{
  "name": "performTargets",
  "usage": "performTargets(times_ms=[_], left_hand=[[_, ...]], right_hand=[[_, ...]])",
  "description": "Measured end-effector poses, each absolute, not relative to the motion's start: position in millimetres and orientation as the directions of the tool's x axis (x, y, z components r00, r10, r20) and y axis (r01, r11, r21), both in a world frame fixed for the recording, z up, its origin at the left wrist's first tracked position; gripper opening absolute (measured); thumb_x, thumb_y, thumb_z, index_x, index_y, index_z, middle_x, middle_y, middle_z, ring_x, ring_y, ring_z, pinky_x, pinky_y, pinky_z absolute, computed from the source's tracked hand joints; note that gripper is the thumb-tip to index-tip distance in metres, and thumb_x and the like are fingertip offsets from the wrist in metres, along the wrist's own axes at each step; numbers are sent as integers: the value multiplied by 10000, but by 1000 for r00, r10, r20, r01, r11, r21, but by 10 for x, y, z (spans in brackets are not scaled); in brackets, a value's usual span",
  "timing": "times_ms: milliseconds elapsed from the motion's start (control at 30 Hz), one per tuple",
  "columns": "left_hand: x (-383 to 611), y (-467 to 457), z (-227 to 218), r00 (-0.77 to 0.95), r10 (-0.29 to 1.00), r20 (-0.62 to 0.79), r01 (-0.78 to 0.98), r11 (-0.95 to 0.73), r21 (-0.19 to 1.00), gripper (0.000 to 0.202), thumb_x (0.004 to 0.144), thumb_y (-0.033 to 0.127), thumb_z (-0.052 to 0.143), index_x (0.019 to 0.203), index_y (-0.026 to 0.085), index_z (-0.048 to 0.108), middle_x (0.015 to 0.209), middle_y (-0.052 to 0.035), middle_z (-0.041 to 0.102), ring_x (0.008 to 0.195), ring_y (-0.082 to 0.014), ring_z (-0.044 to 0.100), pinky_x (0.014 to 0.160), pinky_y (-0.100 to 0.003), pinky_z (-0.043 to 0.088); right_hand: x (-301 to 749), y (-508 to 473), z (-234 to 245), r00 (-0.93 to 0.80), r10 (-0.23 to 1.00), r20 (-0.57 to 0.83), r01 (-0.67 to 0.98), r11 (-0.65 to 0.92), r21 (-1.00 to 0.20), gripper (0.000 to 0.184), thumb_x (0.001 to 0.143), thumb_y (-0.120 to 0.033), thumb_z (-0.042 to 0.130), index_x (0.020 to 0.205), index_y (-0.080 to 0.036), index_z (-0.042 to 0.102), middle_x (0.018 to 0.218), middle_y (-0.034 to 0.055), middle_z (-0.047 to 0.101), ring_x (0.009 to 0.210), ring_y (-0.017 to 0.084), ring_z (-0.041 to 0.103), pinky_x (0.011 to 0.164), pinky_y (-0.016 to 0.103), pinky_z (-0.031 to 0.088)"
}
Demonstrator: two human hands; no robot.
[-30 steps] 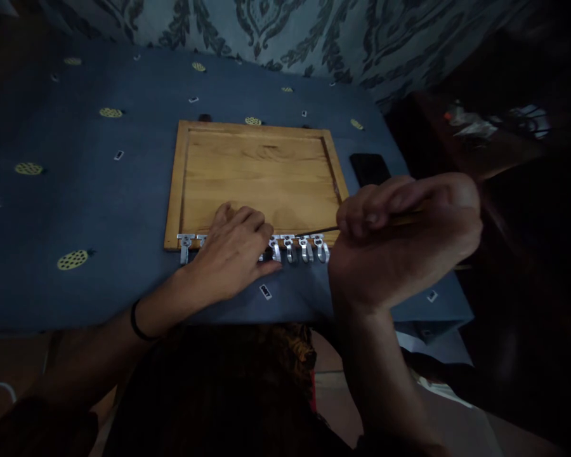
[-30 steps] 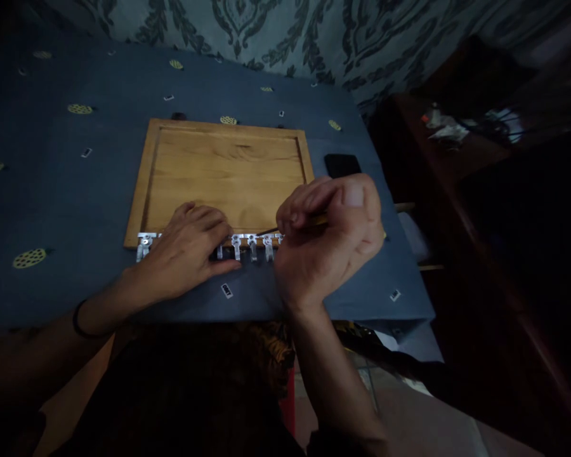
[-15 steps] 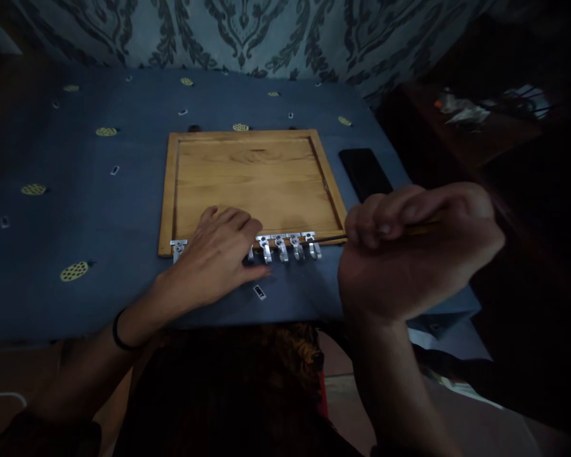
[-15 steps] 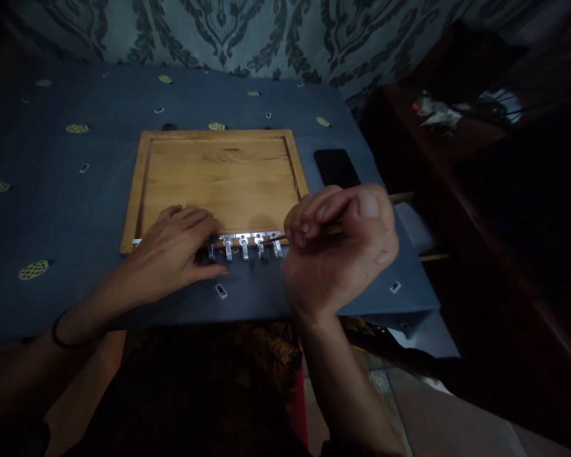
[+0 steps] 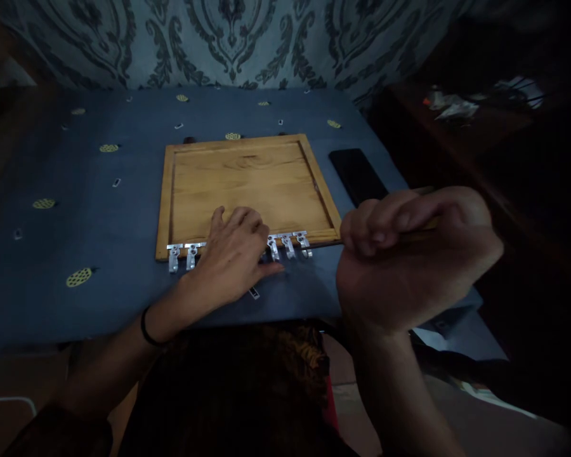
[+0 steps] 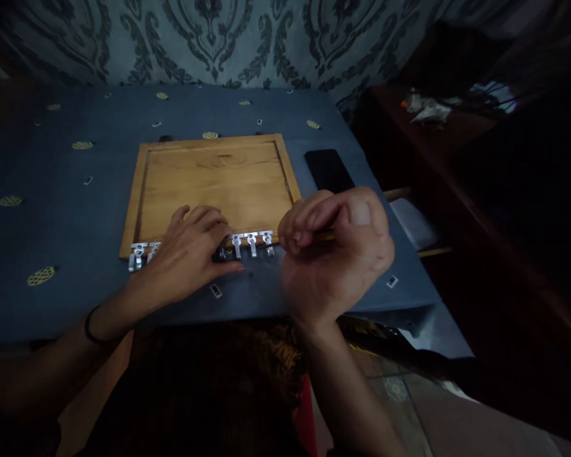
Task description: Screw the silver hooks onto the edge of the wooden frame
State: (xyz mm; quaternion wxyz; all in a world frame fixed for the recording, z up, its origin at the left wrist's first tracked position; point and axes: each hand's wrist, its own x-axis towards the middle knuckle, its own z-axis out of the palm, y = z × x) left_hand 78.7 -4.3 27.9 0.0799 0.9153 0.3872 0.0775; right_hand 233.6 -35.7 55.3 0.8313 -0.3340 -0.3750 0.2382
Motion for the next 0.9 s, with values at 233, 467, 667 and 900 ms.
performTargets(times_ms=[233, 467, 667, 900], left_hand=[[790, -17, 235, 689, 721, 77, 695, -686, 216, 365, 897, 453, 803, 1002, 126, 682, 1112, -113, 663, 1179, -329, 557, 1081, -576, 390], [780, -2, 204, 689, 716, 113, 682, -693, 233, 307, 906, 409, 800, 989, 139, 679, 1126, -115, 669, 1186, -323, 562, 1063, -549, 405], [780, 10, 182, 690, 711, 136, 668, -698, 258, 274, 909, 395, 791, 965, 148, 685, 1101, -108, 675, 1167, -318, 563, 1037, -522, 408], [781, 17, 181, 691, 712, 123, 671, -695, 257, 285, 900, 391, 792, 982, 135, 698, 1112, -122, 671, 1163, -333, 569, 1018, -528, 430]], right_hand=[[2347, -387, 530, 529, 678, 510, -143, 664, -734, 291, 869, -192, 523, 584, -214, 469, 482, -54, 316, 386, 76, 315, 371, 207, 273], [2303, -324, 540, 540, 674, 504, -106, 648, -754, 297, 873, -210, 500, 584, -228, 431, 494, -56, 280, 398, 89, 302, 375, 214, 272], [2271, -263, 554, 572, 672, 470, -151, 650, -745, 296, 847, -207, 514, 557, -227, 460, 476, -63, 284, 382, 82, 282, 367, 213, 239], [2132, -167, 504, 540, 711, 452, -118, 595, -795, 257, 839, -236, 531, 612, -236, 412, 512, -70, 290, 409, 79, 301, 397, 214, 258]])
